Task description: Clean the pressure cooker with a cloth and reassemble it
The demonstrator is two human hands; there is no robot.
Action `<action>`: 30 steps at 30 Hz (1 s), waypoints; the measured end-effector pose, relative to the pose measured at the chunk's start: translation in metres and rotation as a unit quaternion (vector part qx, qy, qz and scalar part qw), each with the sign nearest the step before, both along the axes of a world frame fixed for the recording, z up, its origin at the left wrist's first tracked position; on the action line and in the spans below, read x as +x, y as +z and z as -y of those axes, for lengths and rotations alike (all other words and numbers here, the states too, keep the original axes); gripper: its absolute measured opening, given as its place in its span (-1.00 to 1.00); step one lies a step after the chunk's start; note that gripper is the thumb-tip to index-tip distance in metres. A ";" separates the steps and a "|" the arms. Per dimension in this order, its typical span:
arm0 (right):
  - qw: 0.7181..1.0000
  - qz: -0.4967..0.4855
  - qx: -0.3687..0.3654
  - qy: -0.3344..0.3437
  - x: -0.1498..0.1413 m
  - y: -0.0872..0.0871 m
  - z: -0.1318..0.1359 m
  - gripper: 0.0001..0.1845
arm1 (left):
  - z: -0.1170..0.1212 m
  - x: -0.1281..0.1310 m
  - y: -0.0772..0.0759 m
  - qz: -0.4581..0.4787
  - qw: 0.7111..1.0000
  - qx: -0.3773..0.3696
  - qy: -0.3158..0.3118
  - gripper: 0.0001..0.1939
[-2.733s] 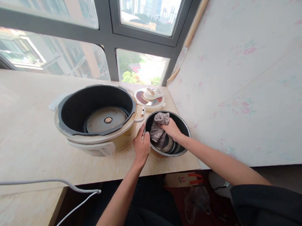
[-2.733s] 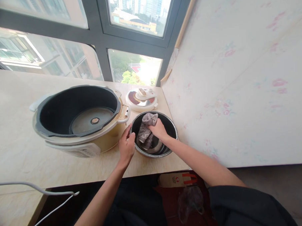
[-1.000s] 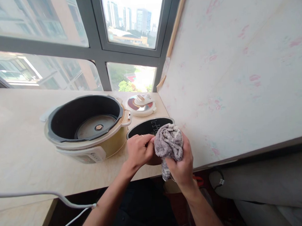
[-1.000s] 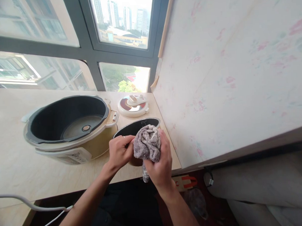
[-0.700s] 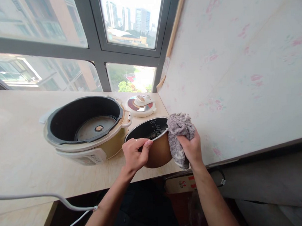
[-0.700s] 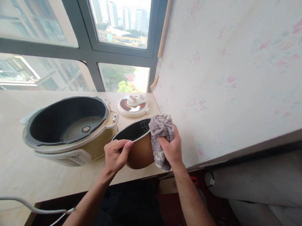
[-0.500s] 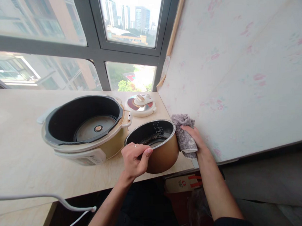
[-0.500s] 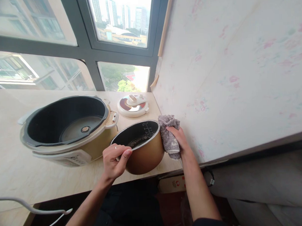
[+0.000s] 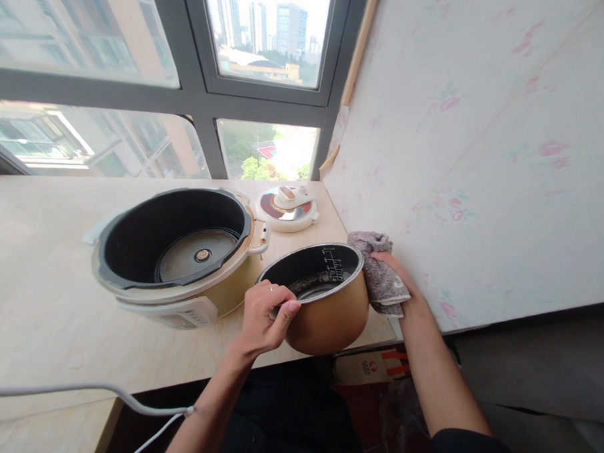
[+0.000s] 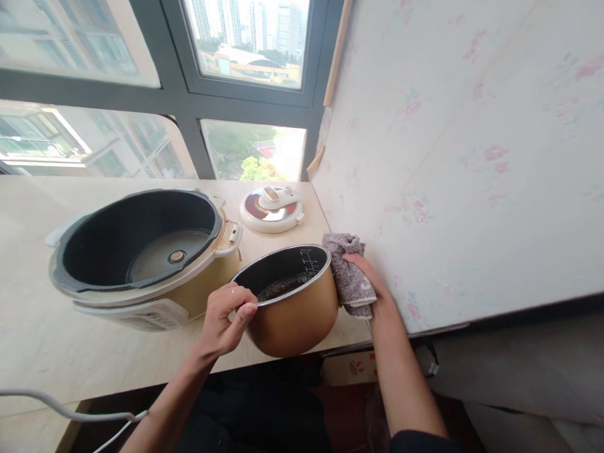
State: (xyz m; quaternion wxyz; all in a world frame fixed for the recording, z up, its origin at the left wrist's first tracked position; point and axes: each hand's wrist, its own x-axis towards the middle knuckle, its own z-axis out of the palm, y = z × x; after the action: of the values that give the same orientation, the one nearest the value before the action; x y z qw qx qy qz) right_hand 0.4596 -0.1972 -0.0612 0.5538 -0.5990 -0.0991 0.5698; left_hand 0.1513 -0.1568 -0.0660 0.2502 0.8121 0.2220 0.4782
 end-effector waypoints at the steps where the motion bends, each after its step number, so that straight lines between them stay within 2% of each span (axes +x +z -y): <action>1: 1.000 0.010 0.005 0.001 -0.002 0.002 0.003 -0.83 | -0.001 -0.001 -0.002 -0.019 1.000 0.005 0.007 -0.48; 4: 0.999 0.052 0.014 0.001 -0.009 0.010 0.012 -0.83 | -0.004 -0.005 -0.008 -0.063 0.997 0.013 0.037 -0.34; 6: 0.997 0.077 0.026 -0.004 -0.015 0.016 0.016 -0.80 | -0.005 -0.007 -0.008 -0.087 0.996 0.008 0.035 -0.33; 12: 0.993 0.103 0.048 -0.036 -0.029 0.027 0.029 -0.60 | -0.010 -0.010 0.014 -0.149 0.987 0.004 -0.057 -0.56; 15: 0.992 0.108 0.053 -0.028 -0.034 0.031 0.035 -0.54 | -0.013 -0.011 0.023 -0.188 0.981 0.009 -0.052 -0.65; 19: 0.988 0.133 0.073 -0.030 -0.043 0.035 0.042 -0.46 | -0.012 -0.013 0.029 -0.227 0.973 0.007 -0.044 -0.55; 22: 0.986 0.142 0.081 -0.028 -0.048 0.034 0.047 -0.45 | -0.006 -0.011 0.031 -0.226 0.974 0.005 -0.006 -0.53; 26: 0.984 0.147 0.091 -0.033 -0.050 0.027 0.054 -0.45 | 0.002 -0.002 0.030 -0.217 0.973 -0.004 0.075 -0.37; 30: 0.983 0.153 0.088 -0.046 -0.052 0.022 0.058 -0.48 | 0.009 0.006 0.033 -0.230 0.966 -0.030 0.118 -0.39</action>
State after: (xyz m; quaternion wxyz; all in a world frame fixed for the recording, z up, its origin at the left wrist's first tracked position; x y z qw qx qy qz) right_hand 0.4076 -0.2555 -0.0391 0.6082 -0.6319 -0.2054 0.4342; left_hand 0.1568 -0.1657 -0.0334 0.1588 0.8604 0.3819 0.2975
